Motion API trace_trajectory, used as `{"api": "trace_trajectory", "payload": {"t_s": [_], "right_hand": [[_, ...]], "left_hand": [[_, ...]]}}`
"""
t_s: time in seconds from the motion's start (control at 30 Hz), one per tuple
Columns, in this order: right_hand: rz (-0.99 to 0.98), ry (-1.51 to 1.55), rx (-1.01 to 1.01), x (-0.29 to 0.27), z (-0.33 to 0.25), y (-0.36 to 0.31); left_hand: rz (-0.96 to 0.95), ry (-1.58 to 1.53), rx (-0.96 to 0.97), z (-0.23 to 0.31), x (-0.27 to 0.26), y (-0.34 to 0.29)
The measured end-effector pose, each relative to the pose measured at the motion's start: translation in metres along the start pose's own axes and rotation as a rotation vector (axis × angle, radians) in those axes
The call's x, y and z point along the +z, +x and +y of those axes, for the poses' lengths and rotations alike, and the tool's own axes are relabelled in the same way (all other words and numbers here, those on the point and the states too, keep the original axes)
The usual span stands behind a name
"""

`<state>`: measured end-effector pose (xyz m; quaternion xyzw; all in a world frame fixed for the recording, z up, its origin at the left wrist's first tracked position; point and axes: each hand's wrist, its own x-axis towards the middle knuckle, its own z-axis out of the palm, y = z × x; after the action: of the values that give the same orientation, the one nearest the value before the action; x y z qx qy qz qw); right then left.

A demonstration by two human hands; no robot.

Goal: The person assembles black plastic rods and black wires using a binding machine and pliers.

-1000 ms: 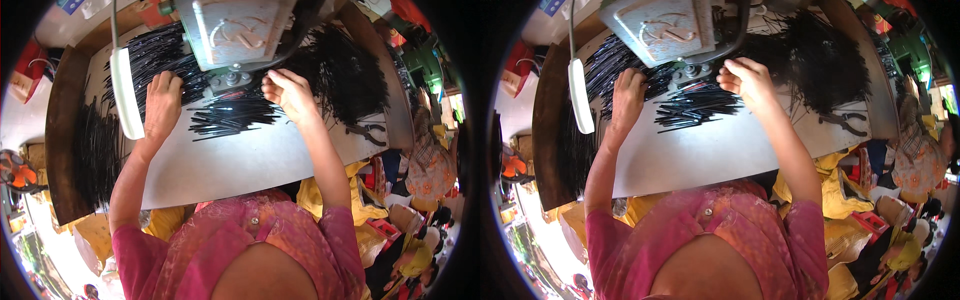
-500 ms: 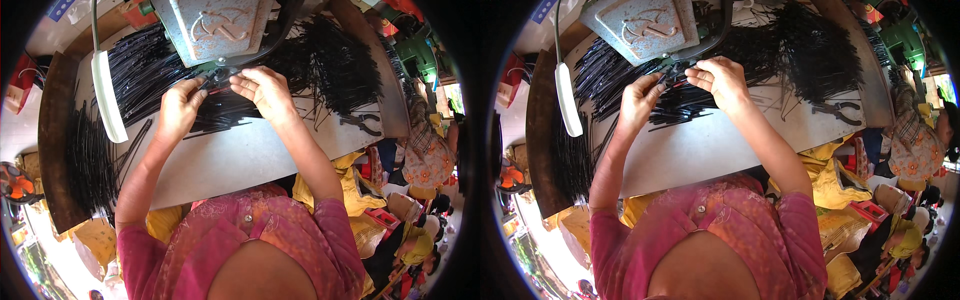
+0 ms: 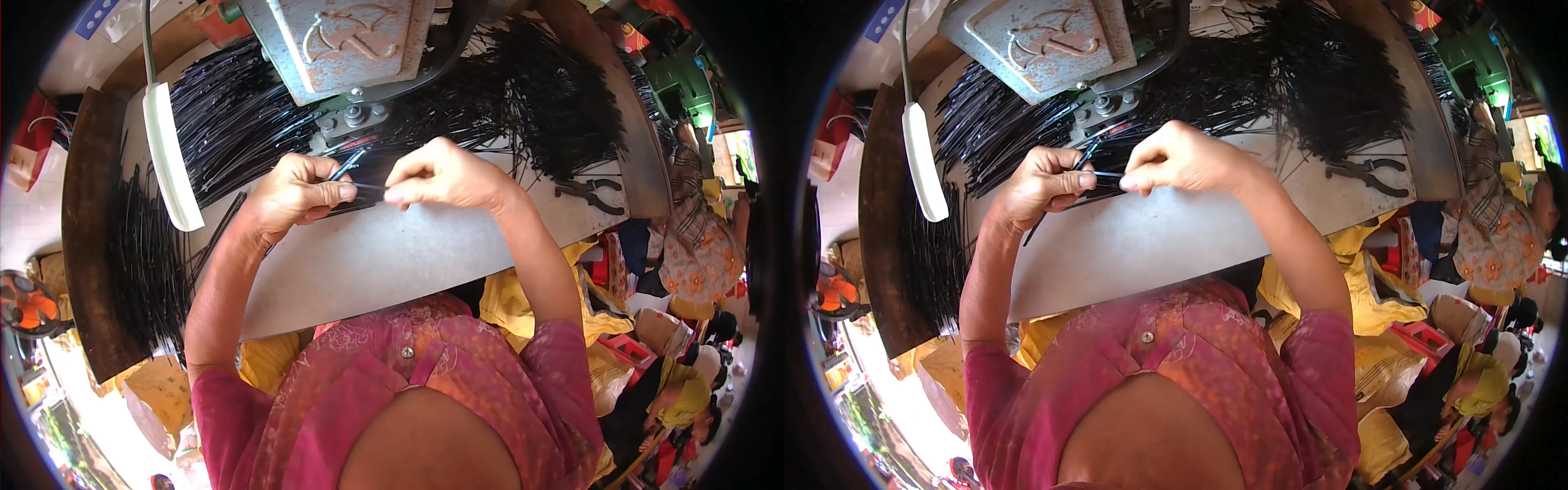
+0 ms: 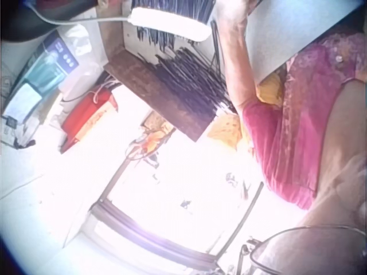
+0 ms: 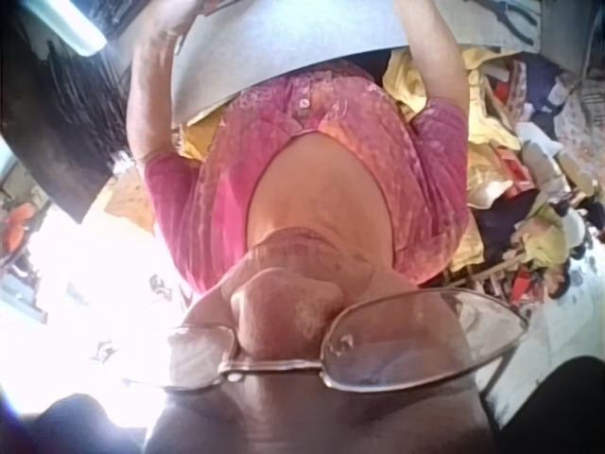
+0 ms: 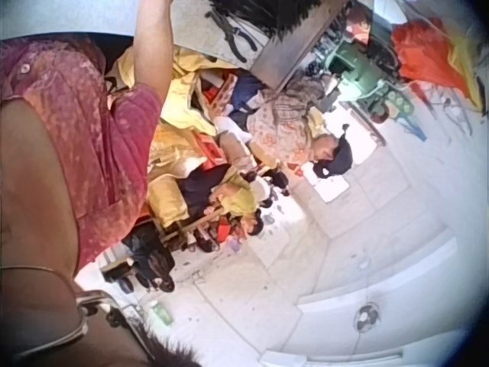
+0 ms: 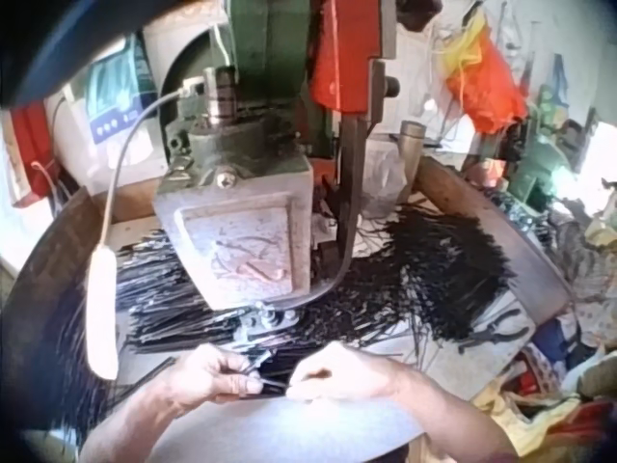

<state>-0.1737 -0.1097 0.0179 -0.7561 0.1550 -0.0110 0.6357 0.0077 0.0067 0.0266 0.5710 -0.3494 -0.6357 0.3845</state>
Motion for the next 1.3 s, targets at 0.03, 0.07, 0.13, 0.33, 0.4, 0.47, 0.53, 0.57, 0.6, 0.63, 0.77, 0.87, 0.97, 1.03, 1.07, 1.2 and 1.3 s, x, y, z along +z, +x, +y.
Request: {"api": "trace_trajectory", "payload": {"t_s": [0.03,0.07,0.13,0.33,0.4,0.47,0.53,0.57,0.6,0.63,0.77,0.87,0.97,1.03,1.07,1.2,1.3], "right_hand": [[-0.066,-0.026,0.027,0.001,-0.004,0.001],[-0.062,-0.027,0.026,0.001,-0.003,0.002],[0.037,-0.041,0.029,-0.001,-0.001,0.004],[0.115,0.164,0.075,0.006,0.004,0.008],[0.144,0.174,0.030,0.007,0.009,0.011],[0.223,0.265,0.096,0.005,0.009,0.014],[0.365,0.292,0.104,-0.002,0.007,0.017],[0.379,0.340,0.115,-0.006,0.009,0.019],[0.393,0.388,0.127,-0.009,0.011,0.020],[0.392,0.386,0.126,-0.008,0.010,0.022],[0.404,0.429,0.115,-0.002,0.008,0.029],[0.387,0.451,0.098,-0.001,0.007,0.030],[0.377,0.470,0.083,-0.001,0.007,0.031],[0.388,0.483,0.071,0.000,0.006,0.032],[0.387,0.482,0.071,0.000,0.006,0.032],[0.371,0.495,0.064,0.000,0.008,0.034],[0.367,0.509,0.056,0.001,0.013,0.036]], "left_hand": [[0.000,0.008,0.000,0.000,0.002,0.002],[0.000,0.017,0.001,0.000,0.004,0.003],[0.029,0.061,0.026,0.001,0.005,0.002],[0.133,0.045,-0.005,0.004,0.007,0.005],[0.186,0.131,0.063,0.004,0.007,0.008],[0.152,0.208,0.039,-0.002,-0.002,0.013],[0.601,1.027,0.641,-0.007,0.000,0.016],[0.603,0.997,0.366,0.004,0.006,0.011],[0.603,0.996,0.367,0.002,0.005,0.013],[0.598,0.987,0.415,-0.001,0.002,0.015],[0.629,0.873,0.531,-0.010,-0.002,0.025],[0.621,0.826,0.522,-0.008,0.000,0.025],[0.614,0.773,0.584,-0.010,-0.001,0.028],[0.613,0.766,0.583,-0.010,0.000,0.028],[0.611,0.759,0.581,-0.010,0.000,0.028],[0.613,0.756,0.616,-0.012,0.000,0.030],[0.618,0.752,0.589,-0.013,-0.001,0.031]]}}
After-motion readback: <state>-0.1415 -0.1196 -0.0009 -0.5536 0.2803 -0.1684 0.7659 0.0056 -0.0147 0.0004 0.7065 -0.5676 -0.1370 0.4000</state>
